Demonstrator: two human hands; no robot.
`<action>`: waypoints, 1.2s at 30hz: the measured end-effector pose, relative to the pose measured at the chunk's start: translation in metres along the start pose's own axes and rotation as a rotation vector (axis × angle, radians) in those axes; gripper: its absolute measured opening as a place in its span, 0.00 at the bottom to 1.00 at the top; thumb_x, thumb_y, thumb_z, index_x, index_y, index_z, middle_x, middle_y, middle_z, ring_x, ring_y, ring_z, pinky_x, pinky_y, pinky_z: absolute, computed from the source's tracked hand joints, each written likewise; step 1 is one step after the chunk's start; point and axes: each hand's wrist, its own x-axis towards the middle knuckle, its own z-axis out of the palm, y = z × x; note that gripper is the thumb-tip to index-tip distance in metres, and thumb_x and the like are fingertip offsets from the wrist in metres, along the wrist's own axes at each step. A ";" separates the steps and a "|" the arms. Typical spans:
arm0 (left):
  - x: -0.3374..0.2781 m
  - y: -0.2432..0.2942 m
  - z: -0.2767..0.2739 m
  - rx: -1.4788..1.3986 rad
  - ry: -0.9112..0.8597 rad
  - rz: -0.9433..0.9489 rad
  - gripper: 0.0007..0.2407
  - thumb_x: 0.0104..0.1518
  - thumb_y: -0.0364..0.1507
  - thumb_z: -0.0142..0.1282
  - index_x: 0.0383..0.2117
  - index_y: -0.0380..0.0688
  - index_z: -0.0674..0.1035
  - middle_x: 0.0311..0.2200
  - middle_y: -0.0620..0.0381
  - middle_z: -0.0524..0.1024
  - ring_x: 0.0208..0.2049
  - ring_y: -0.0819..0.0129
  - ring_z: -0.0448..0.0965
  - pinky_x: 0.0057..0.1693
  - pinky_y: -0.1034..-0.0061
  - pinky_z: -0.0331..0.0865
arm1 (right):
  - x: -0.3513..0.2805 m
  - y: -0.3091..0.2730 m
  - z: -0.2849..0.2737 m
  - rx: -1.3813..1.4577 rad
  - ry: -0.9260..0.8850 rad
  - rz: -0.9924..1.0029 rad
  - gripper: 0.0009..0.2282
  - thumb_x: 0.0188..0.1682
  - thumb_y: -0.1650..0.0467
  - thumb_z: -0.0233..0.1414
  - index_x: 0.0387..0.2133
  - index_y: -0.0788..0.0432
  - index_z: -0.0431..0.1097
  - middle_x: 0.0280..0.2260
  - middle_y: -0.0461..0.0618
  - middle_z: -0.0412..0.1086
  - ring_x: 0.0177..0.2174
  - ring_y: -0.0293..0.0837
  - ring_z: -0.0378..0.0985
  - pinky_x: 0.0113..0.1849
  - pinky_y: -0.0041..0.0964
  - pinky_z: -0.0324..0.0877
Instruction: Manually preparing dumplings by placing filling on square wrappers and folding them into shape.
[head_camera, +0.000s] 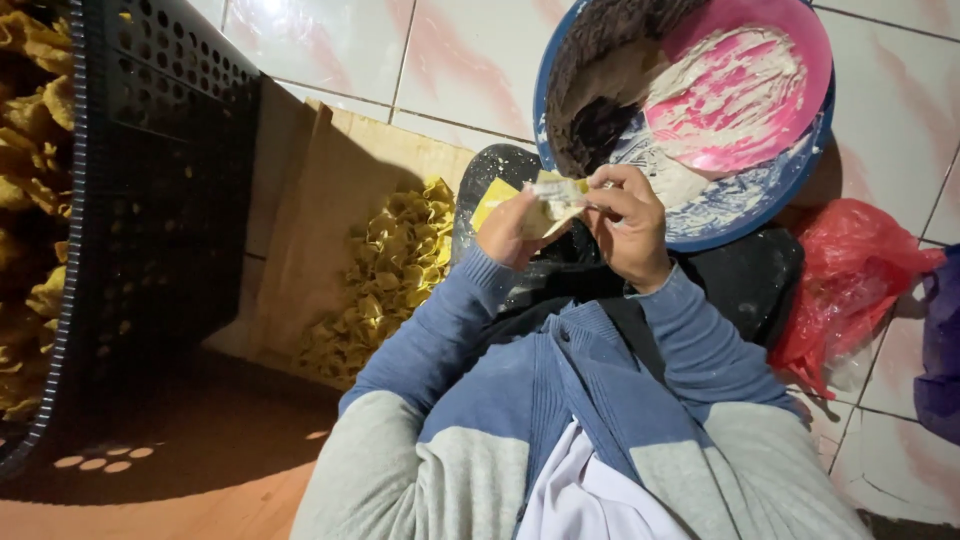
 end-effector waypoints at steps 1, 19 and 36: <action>0.006 -0.005 -0.005 0.002 0.000 -0.003 0.22 0.61 0.40 0.63 0.50 0.32 0.73 0.47 0.33 0.74 0.47 0.37 0.79 0.50 0.30 0.71 | 0.003 -0.007 -0.001 0.000 0.003 0.003 0.01 0.52 0.77 0.62 0.32 0.64 0.78 0.37 0.60 0.70 0.33 0.51 0.76 0.33 0.43 0.73; -0.013 0.025 0.022 0.113 -0.140 -0.190 0.21 0.65 0.38 0.54 0.47 0.24 0.78 0.46 0.29 0.76 0.42 0.40 0.81 0.48 0.46 0.79 | -0.007 0.004 -0.012 0.052 -0.075 0.143 0.04 0.46 0.79 0.65 0.32 0.62 0.81 0.32 0.56 0.77 0.32 0.50 0.80 0.34 0.39 0.74; -0.016 -0.014 0.008 0.156 -0.183 0.236 0.07 0.63 0.23 0.59 0.41 0.29 0.81 0.53 0.41 0.77 0.46 0.54 0.83 0.47 0.66 0.82 | -0.012 -0.004 -0.005 0.100 0.000 0.199 0.04 0.46 0.78 0.65 0.33 0.64 0.81 0.32 0.58 0.74 0.37 0.50 0.79 0.41 0.44 0.73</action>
